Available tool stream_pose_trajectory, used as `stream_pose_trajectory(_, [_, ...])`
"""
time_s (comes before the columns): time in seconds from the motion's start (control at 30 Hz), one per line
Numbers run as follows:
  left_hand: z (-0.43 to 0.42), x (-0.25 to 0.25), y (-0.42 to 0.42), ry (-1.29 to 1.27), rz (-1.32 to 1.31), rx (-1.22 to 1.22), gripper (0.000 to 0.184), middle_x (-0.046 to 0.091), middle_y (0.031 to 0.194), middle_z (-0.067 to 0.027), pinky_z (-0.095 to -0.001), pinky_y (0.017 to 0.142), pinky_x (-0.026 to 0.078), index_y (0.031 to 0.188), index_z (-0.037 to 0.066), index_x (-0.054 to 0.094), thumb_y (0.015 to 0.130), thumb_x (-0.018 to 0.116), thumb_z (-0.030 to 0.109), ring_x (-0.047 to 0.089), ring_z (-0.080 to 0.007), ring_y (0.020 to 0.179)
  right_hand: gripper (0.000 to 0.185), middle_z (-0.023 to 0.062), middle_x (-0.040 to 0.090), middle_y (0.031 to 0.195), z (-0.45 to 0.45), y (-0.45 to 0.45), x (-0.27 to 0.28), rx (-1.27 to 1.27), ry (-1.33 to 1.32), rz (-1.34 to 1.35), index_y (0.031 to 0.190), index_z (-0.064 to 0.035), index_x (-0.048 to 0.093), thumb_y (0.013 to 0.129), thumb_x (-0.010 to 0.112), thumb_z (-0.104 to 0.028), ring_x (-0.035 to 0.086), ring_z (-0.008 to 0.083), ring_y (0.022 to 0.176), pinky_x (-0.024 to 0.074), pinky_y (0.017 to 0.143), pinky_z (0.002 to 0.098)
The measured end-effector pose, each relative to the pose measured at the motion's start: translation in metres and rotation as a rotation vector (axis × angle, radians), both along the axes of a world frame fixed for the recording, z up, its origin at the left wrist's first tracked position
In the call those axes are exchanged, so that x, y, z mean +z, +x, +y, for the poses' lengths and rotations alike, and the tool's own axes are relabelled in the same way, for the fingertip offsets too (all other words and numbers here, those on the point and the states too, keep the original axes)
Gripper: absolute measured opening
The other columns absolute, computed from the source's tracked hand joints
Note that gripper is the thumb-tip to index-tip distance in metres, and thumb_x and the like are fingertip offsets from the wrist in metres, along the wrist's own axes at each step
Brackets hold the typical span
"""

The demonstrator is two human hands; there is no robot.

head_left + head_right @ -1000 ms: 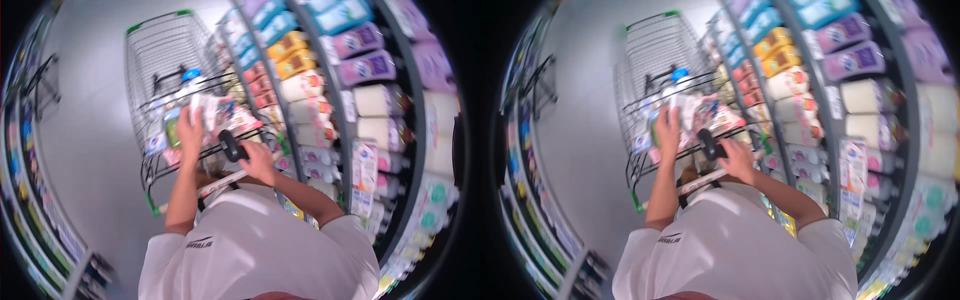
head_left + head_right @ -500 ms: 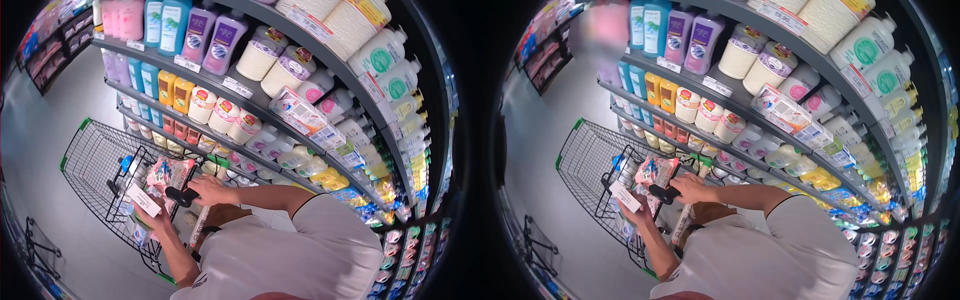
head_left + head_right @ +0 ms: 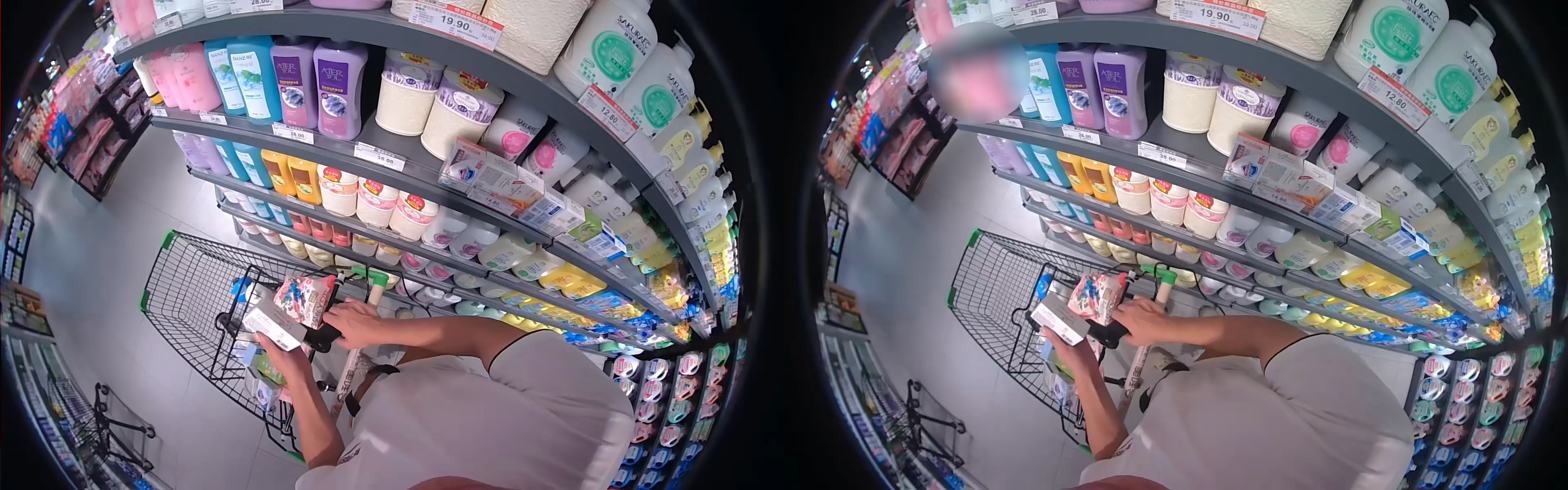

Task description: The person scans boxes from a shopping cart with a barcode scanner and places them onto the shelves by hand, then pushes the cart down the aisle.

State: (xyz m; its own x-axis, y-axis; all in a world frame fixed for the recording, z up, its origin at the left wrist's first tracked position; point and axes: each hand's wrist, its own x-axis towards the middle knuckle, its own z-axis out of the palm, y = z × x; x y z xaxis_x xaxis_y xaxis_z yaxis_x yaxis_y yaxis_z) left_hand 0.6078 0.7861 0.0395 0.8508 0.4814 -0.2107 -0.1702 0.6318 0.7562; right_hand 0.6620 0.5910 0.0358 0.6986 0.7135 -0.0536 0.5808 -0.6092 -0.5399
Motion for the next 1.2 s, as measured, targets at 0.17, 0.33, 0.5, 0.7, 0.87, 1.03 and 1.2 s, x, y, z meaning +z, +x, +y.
stream_pose_trajectory(0.17, [-0.033,0.071,0.052,-0.009,-0.133,-0.116,0.061,0.055,0.149,-0.0116,-0.0446,0.116,0.044,0.156,0.004,0.042,0.116,0.037,0.049,0.057,-0.0251,0.133,0.061,0.0127,0.067,0.111,0.002,0.001,-0.012,-0.013,-0.013,-0.081,0.128,-0.0063,0.061,0.075,0.078,-0.031,0.066,0.0344,0.117,0.0433,0.112,0.055])
stream_pose_trajectory(0.33, [-0.087,0.159,0.133,0.242,-0.306,-0.374,0.065,0.059,0.141,-0.014,-0.041,0.115,0.043,0.156,0.0,0.034,0.104,0.068,0.019,0.057,-0.0226,0.133,0.057,0.013,0.068,0.108,0.001,0.008,-0.013,0.053,0.032,-0.034,0.122,-0.0049,0.063,0.074,0.079,-0.03,0.067,0.0334,0.112,0.047,0.103,0.0513])
stream_pose_trajectory(0.5, [-0.135,0.226,0.224,0.653,-0.528,-0.541,0.054,0.065,0.129,-0.0131,-0.0342,0.103,0.05,0.139,0.0,0.048,0.097,0.078,0.015,0.063,-0.0205,0.118,0.047,0.0141,0.07,0.103,0.001,0.012,-0.014,0.105,0.032,-0.05,0.113,-0.0037,0.067,0.074,0.077,-0.028,0.071,0.0343,0.098,0.0507,0.091,0.0461])
stream_pose_trajectory(0.7, [-0.173,0.227,0.309,1.398,-0.626,-0.208,0.04,0.065,0.105,-0.0165,-0.0417,0.086,0.053,0.121,-0.002,0.062,0.094,0.081,0.022,0.066,-0.0341,0.097,0.041,0.0141,0.068,0.105,-0.002,0.007,-0.019,0.034,0.15,-0.128,0.11,-0.0054,0.061,0.078,0.075,-0.027,0.069,0.0336,0.107,0.0459,0.102,0.0501])
stream_pose_trajectory(0.87, [-0.181,0.223,0.325,1.544,-0.585,-0.281,0.049,0.069,0.109,-0.0227,-0.0455,0.087,0.054,0.128,0.002,0.055,0.092,0.082,0.02,0.068,-0.0422,0.099,0.041,0.0148,0.066,0.106,-0.005,0.008,-0.023,0.058,0.179,-0.062,0.111,-0.0057,0.06,0.078,0.074,-0.026,0.068,0.0334,0.109,0.0441,0.108,0.0512])
stream_pose_trajectory(1.03, [-0.164,0.246,0.333,1.694,-0.351,-0.666,0.051,0.07,0.109,-0.02,-0.0439,0.089,0.054,0.13,0.0,0.052,0.09,0.082,0.013,0.07,-0.0339,0.1,0.042,0.0149,0.065,0.108,-0.009,0.012,-0.016,0.076,0.161,-0.037,0.114,-0.0058,0.06,0.079,0.073,-0.026,0.067,0.0325,0.111,0.0427,0.109,0.0527])
stream_pose_trajectory(1.2, [-0.164,0.256,0.342,2.082,-0.415,-0.486,0.043,0.071,0.114,-0.0171,-0.0471,0.09,0.056,0.128,0.005,0.06,0.087,0.074,0.01,0.07,-0.0381,0.103,0.046,0.017,0.066,0.111,-0.008,0.006,-0.026,0.034,0.235,-0.127,0.119,-0.0051,0.058,0.08,0.072,-0.026,0.066,0.0368,0.114,0.0398,0.114,0.0543])
